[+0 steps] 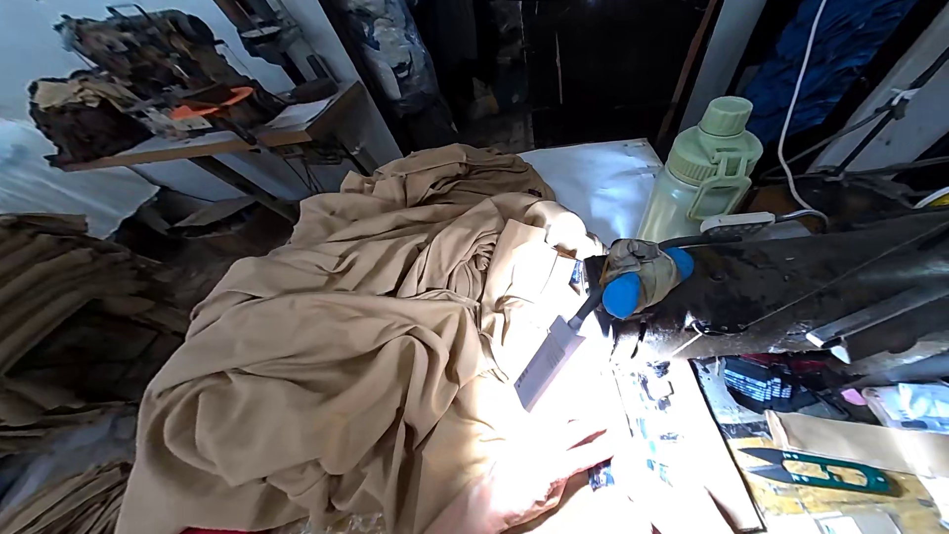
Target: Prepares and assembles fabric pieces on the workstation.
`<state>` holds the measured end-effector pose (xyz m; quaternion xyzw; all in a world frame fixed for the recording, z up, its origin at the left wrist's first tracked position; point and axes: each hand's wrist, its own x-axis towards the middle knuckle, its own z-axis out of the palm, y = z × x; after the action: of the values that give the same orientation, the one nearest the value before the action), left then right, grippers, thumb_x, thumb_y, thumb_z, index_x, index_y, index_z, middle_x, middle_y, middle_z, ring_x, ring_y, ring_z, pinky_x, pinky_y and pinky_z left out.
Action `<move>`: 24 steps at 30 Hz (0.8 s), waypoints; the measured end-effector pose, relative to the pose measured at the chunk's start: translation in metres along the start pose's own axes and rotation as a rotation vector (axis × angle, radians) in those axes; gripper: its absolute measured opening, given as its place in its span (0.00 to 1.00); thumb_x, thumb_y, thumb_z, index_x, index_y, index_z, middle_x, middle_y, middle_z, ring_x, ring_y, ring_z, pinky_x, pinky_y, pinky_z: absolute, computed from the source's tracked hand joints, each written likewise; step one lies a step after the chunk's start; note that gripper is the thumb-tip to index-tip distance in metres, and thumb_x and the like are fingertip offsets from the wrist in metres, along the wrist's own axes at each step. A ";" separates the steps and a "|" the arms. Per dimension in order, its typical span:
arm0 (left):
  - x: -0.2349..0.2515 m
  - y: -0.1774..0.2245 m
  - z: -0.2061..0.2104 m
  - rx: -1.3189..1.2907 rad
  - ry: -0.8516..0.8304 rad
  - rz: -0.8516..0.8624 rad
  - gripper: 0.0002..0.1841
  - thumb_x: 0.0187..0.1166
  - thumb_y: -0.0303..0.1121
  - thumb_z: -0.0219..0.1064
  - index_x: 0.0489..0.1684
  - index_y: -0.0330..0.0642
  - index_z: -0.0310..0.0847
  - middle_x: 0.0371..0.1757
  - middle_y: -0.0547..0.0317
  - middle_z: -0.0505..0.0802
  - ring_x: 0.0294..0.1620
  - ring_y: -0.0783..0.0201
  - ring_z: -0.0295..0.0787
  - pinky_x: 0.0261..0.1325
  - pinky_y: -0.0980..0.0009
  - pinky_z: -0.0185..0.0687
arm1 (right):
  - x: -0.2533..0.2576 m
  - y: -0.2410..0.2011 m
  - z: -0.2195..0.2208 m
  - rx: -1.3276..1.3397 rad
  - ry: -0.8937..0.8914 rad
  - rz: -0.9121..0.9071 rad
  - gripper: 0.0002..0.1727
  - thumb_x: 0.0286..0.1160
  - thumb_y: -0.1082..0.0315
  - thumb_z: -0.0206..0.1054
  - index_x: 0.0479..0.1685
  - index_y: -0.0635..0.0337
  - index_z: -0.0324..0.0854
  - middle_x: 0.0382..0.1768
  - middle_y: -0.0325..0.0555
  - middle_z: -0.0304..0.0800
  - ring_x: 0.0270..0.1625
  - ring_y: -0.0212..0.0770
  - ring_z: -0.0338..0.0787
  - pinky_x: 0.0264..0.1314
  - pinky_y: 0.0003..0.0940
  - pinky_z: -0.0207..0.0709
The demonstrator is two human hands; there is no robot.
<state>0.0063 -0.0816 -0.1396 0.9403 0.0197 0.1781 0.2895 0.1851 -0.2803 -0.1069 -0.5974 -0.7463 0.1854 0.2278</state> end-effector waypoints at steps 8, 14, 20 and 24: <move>0.019 -0.001 -0.019 -0.034 -0.111 -0.127 0.25 0.82 0.20 0.54 0.76 0.49 0.82 0.77 0.52 0.85 0.77 0.49 0.81 0.77 0.54 0.73 | 0.045 -0.004 -0.030 0.113 -0.079 0.232 0.17 0.79 0.71 0.62 0.63 0.65 0.88 0.66 0.66 0.87 0.71 0.64 0.84 0.75 0.61 0.70; 0.031 -0.016 -0.030 0.082 -0.179 -0.223 0.20 0.81 0.27 0.57 0.68 0.41 0.86 0.66 0.38 0.90 0.67 0.38 0.88 0.70 0.44 0.78 | 0.056 0.012 -0.035 0.024 -0.113 0.207 0.18 0.81 0.73 0.58 0.64 0.66 0.86 0.74 0.60 0.83 0.80 0.64 0.78 0.82 0.66 0.60; 0.035 -0.017 -0.035 0.107 -0.134 -0.140 0.19 0.80 0.26 0.58 0.64 0.48 0.90 0.61 0.47 0.94 0.62 0.48 0.92 0.68 0.51 0.82 | 0.065 0.013 -0.033 -0.050 -0.046 0.227 0.18 0.84 0.71 0.56 0.63 0.67 0.86 0.67 0.58 0.89 0.72 0.61 0.86 0.78 0.69 0.64; 0.029 -0.026 -0.030 0.112 -0.180 -0.118 0.20 0.80 0.25 0.57 0.65 0.47 0.89 0.68 0.52 0.92 0.71 0.50 0.87 0.75 0.51 0.76 | 0.061 0.013 -0.026 -0.048 0.028 0.214 0.17 0.81 0.73 0.58 0.61 0.65 0.88 0.68 0.57 0.89 0.73 0.64 0.85 0.76 0.69 0.67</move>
<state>0.0246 -0.0400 -0.1209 0.9643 0.0590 0.0744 0.2471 0.1988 -0.2181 -0.0851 -0.6816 -0.6792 0.1823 0.2025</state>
